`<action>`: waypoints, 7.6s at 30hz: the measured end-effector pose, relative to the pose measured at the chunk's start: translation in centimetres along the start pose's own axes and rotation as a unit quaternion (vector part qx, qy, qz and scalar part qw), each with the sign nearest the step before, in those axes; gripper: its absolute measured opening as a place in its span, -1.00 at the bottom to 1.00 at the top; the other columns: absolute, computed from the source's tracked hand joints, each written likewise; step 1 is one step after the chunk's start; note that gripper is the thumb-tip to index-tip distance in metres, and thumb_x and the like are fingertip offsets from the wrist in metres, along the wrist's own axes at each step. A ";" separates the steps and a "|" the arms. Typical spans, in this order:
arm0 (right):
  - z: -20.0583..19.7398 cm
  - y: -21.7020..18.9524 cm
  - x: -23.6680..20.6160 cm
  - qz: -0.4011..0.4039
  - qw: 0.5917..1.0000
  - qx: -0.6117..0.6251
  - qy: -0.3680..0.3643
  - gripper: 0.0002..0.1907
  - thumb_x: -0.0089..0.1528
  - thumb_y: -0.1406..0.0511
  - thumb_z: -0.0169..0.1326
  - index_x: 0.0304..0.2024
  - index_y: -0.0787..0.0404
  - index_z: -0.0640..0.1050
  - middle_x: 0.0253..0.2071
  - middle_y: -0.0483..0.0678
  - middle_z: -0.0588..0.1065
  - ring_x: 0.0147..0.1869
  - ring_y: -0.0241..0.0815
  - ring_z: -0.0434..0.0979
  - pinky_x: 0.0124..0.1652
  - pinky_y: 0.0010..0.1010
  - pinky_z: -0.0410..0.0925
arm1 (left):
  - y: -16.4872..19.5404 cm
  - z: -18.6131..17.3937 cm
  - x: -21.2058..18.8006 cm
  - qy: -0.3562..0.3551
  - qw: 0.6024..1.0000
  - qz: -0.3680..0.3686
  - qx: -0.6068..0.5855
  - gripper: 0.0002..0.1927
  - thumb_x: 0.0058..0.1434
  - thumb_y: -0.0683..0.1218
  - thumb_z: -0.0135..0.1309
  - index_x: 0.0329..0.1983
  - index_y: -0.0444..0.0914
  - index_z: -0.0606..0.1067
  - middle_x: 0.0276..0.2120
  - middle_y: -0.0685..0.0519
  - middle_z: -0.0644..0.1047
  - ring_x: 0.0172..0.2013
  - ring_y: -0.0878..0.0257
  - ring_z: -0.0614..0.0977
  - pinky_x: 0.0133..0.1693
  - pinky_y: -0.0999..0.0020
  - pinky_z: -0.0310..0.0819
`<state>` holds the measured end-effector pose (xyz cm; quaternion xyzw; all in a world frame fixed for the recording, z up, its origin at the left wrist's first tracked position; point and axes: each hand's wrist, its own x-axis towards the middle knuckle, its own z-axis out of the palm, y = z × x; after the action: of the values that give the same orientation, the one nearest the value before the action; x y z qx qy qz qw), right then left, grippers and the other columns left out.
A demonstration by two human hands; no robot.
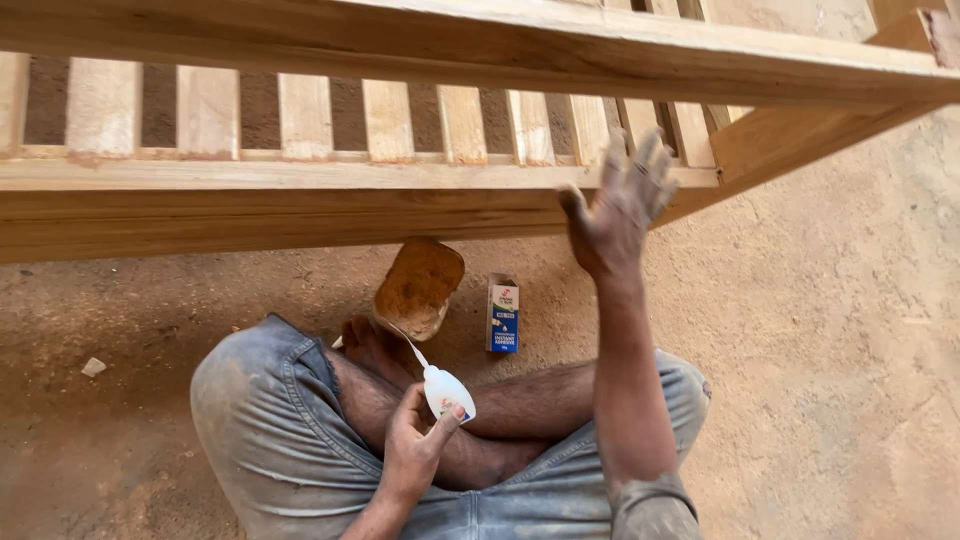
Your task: The person sits on the ground under a slatted wooden furniture frame and squeezes wood glue from a plastic bottle onto the joints between the slats and the rails. They work along the frame joint by joint, occasionally pausing to reposition or handle the glue bottle and its box.
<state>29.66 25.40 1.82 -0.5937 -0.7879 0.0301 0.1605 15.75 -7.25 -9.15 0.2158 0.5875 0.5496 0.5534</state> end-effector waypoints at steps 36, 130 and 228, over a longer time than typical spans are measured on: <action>1.3 0.3 -1.3 -0.094 0.993 -0.062 0.041 0.14 0.14 -0.54 -0.64 0.54 -0.21 0.28 0.62 0.19 -0.36 0.67 0.34 -0.51 0.47 0.34 -0.51 | 2.0 0.4 -0.7 0.005 0.988 0.074 0.138 -0.62 0.14 0.01 0.29 -0.06 -0.26 0.53 -0.27 0.00 0.71 -0.21 0.26 0.74 -0.15 0.33 0.62; -2.9 12.9 0.9 -0.069 0.731 0.676 0.055 -0.68 0.33 0.37 0.33 0.07 0.29 0.53 -0.11 0.06 0.61 -0.10 -0.22 0.66 -0.22 -0.46 0.56 | -5.5 8.6 4.4 -0.398 0.719 0.398 0.407 -0.63 0.34 0.20 0.07 -0.21 -0.19 0.53 -0.31 -0.01 0.60 -0.31 0.00 0.66 -0.31 0.09 0.56; -0.5 12.3 0.6 -0.069 0.729 0.667 0.137 -0.56 0.32 0.40 0.40 0.18 0.33 0.52 -0.08 0.04 0.61 0.03 -0.08 0.71 -0.12 -0.32 0.66 | -5.8 8.8 4.0 -0.414 0.704 0.378 0.436 -0.59 0.37 0.22 0.03 -0.27 -0.22 0.50 -0.42 0.01 0.55 -0.42 0.07 0.66 -0.44 0.12 0.54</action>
<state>41.02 29.47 -0.52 -0.2755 -0.5730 0.4553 0.6234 24.43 -1.96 -14.00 0.8431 0.3420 0.2506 0.3307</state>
